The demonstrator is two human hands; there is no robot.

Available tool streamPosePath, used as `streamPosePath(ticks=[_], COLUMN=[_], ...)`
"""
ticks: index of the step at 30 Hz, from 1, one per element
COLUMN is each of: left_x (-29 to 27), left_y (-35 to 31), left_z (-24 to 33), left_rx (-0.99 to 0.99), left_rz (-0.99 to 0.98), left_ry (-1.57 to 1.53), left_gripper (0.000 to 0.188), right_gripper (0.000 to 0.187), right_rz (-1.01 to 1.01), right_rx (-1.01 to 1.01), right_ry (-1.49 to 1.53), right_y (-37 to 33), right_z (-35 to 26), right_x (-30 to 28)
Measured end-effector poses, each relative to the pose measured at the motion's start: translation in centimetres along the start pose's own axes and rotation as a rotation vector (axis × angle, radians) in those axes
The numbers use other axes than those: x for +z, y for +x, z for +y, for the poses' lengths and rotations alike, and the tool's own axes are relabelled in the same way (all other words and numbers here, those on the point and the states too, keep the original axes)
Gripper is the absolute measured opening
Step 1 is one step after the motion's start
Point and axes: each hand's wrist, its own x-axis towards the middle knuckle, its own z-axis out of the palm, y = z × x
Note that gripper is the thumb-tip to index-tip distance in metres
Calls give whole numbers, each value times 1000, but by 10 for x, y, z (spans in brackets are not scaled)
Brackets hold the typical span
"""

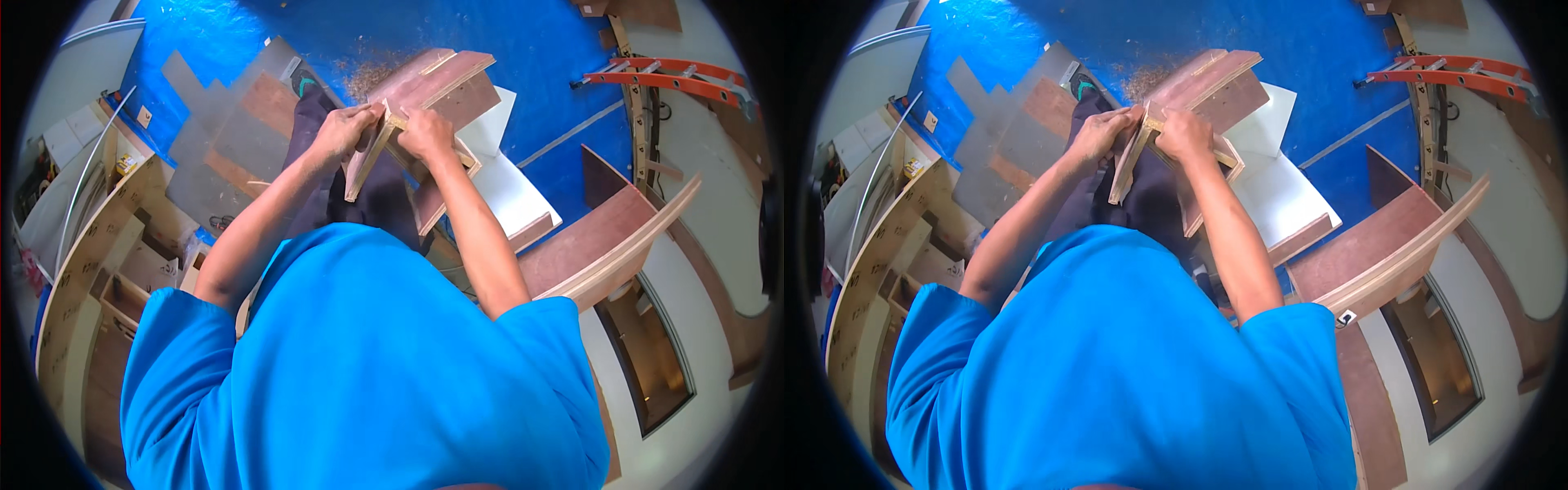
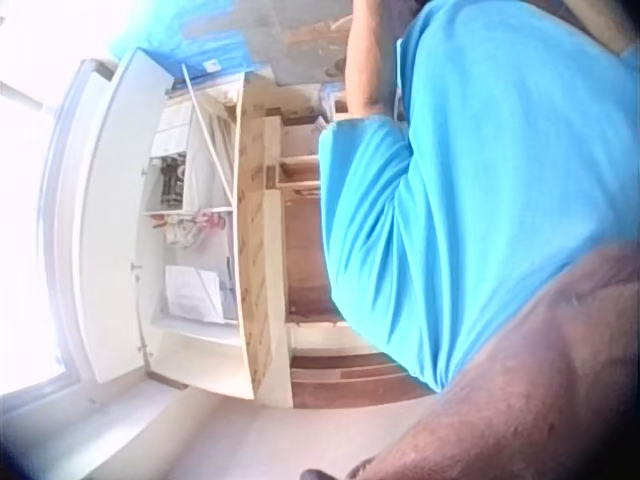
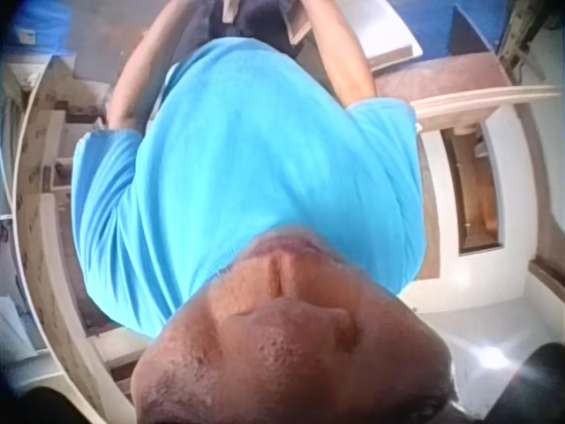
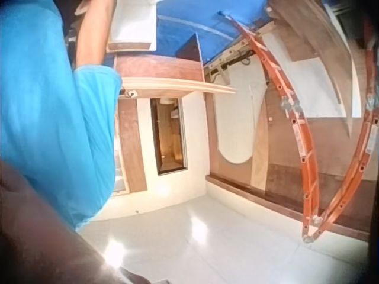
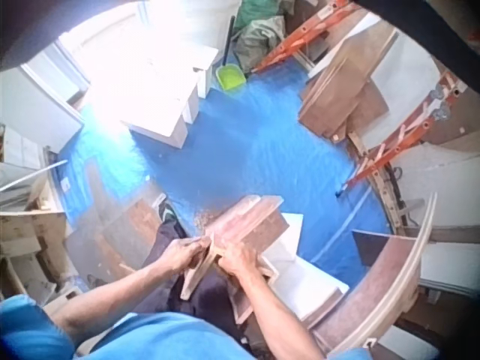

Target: The person assembles a wooden box using a drill, a small screw, and a wooden block. The person fits wooden panels together, drills a pilot hole, and then scrapes wood shavings off a finished piece.

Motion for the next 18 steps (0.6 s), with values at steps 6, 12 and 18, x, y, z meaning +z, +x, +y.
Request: streamPosePath(ticks=[6,12,18], left_x=[14,11,6], left_y=[-8,97,17], left_z=[-15,-16,-7], left_rx=[112,229,138], left_rz=[145,22,37], left_ry=[96,339,319], left_gripper=[53,44,44], right_gripper=[25,20,23], right_rz=[-32,15,19], right_rx=[-18,-25,9], right_ry=[-32,-42,-34], right_y=[-4,-2,-5], right_z=[-10,-8,-4], right_x=[-2,15,13])
